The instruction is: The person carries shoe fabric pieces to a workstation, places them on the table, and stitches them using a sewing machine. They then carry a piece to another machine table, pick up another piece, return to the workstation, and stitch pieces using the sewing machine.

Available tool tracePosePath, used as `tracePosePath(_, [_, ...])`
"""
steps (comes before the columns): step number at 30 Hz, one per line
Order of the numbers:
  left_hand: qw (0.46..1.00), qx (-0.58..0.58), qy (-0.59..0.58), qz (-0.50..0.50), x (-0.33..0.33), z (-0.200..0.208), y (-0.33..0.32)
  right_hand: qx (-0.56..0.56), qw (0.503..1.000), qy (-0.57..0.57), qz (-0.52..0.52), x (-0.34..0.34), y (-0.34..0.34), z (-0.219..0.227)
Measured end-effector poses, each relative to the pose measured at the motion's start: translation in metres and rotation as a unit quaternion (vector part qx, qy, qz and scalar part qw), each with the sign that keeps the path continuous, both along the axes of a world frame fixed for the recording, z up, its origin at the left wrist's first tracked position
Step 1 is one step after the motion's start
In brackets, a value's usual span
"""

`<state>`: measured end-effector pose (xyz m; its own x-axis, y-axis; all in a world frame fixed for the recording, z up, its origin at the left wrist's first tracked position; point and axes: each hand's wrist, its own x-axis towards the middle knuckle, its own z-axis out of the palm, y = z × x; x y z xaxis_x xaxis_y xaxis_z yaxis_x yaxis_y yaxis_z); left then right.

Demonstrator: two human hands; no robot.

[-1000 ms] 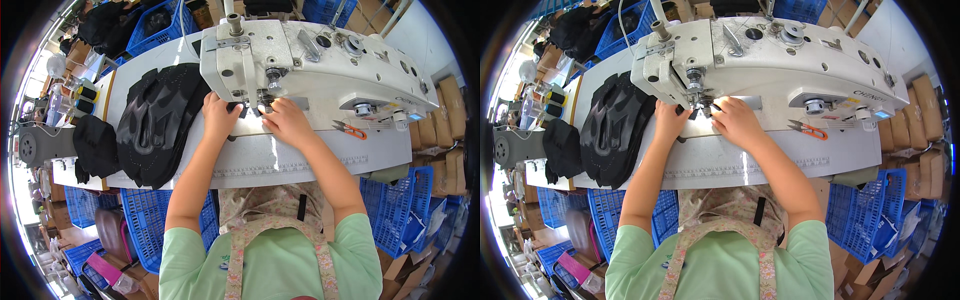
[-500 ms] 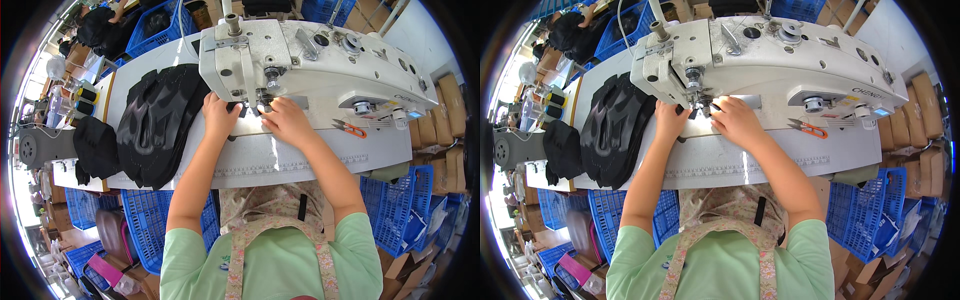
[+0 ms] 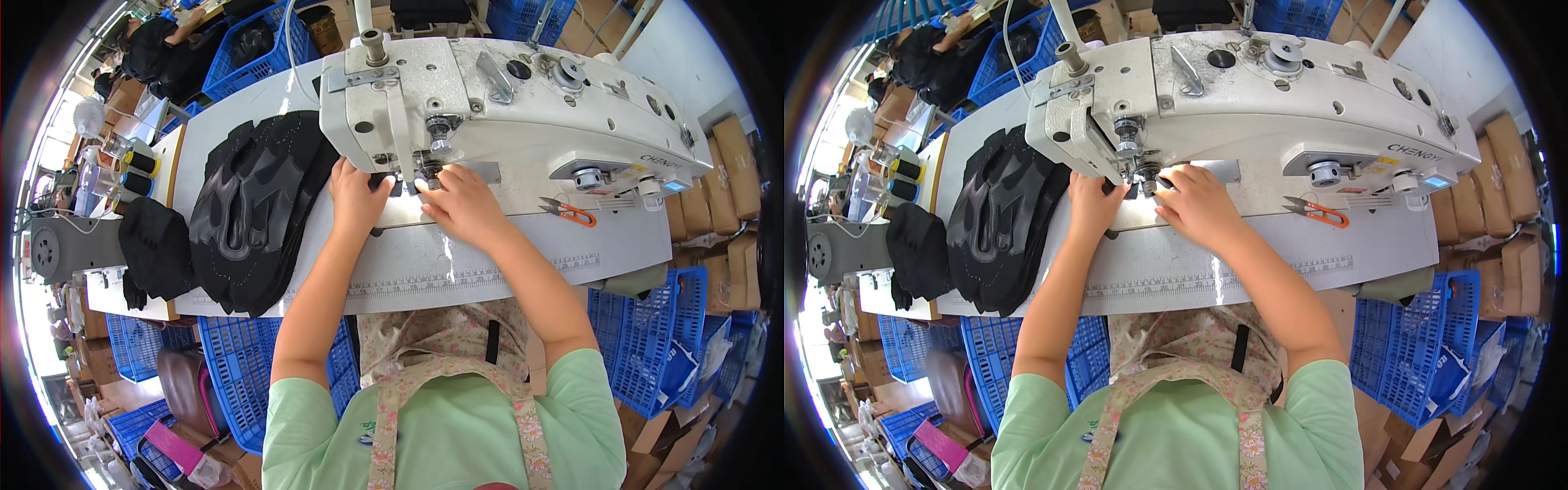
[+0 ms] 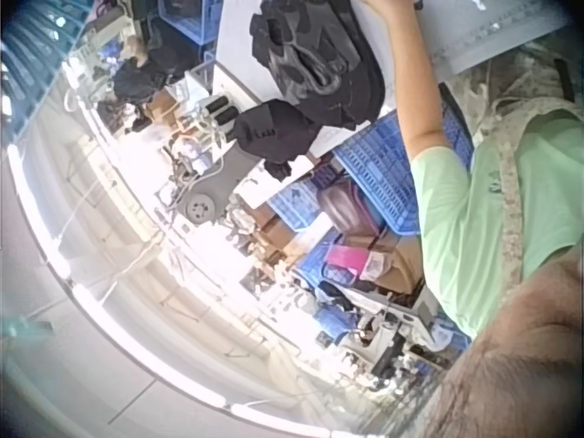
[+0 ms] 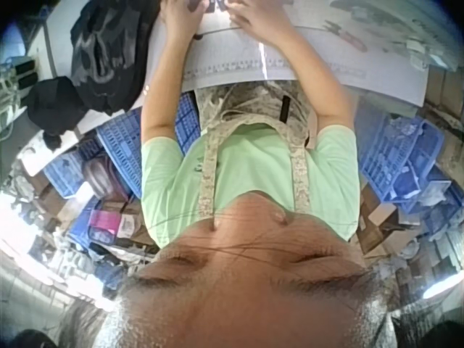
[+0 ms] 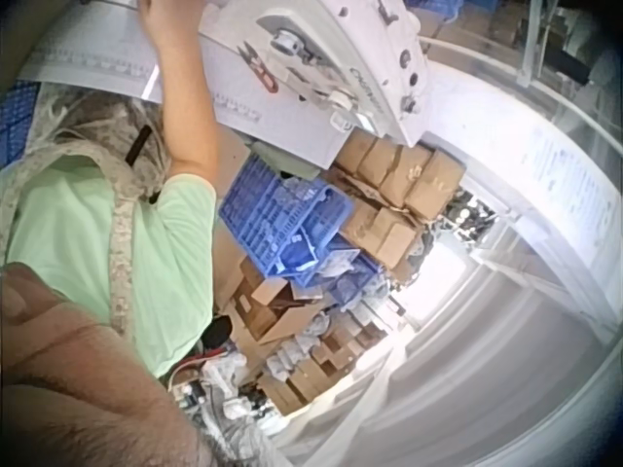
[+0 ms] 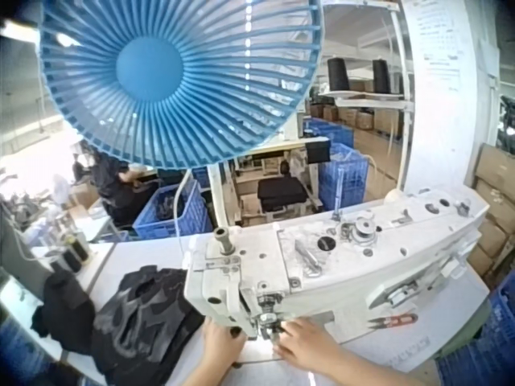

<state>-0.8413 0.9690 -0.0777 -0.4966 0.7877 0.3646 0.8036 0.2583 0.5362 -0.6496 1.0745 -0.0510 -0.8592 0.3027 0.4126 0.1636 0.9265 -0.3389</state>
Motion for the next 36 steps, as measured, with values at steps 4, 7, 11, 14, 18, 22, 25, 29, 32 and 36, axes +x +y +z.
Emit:
tracePosePath(4, [1.000,-0.006,-0.016,-0.005,-0.001,0.002,0.000,0.000,1.000,-0.005,-0.003,0.001,-0.001,0.000])
tracePosePath(7, [1.000,-0.016,-0.024,-0.011,-0.002,0.002,0.000,-0.001,1.000,-0.006,-0.005,0.002,-0.002,0.001])
tracePosePath(11, [0.999,-0.009,-0.027,-0.016,-0.002,0.001,0.000,0.019,1.000,-0.008,0.000,0.002,-0.001,-0.003])
tracePosePath(14, [0.999,0.006,-0.027,-0.020,-0.002,0.000,0.001,0.024,1.000,-0.014,0.008,0.002,0.000,-0.004])
tracePosePath(18, [0.999,-0.006,-0.032,-0.015,-0.004,-0.001,0.003,0.027,1.000,-0.006,0.009,0.001,0.001,-0.006])
tracePosePath(22, [0.999,-0.030,-0.035,-0.001,-0.005,-0.001,0.006,0.018,1.000,0.002,-0.008,-0.002,0.000,-0.007])
tracePosePath(25, [1.000,-0.006,-0.007,0.017,-0.006,-0.002,0.011,0.025,0.999,-0.005,-0.019,-0.004,0.000,-0.007])
tracePosePath(29, [1.000,-0.001,-0.013,0.012,-0.007,-0.003,0.014,0.039,0.999,0.003,-0.021,-0.006,0.002,-0.010])
tracePosePath(32, [1.000,0.002,-0.004,0.019,-0.007,-0.003,0.015,0.035,0.999,-0.009,-0.017,-0.006,0.003,-0.012])
tracePosePath(36, [1.000,0.016,0.006,0.014,-0.007,-0.002,0.016,0.023,1.000,-0.004,-0.014,-0.006,0.004,-0.012])
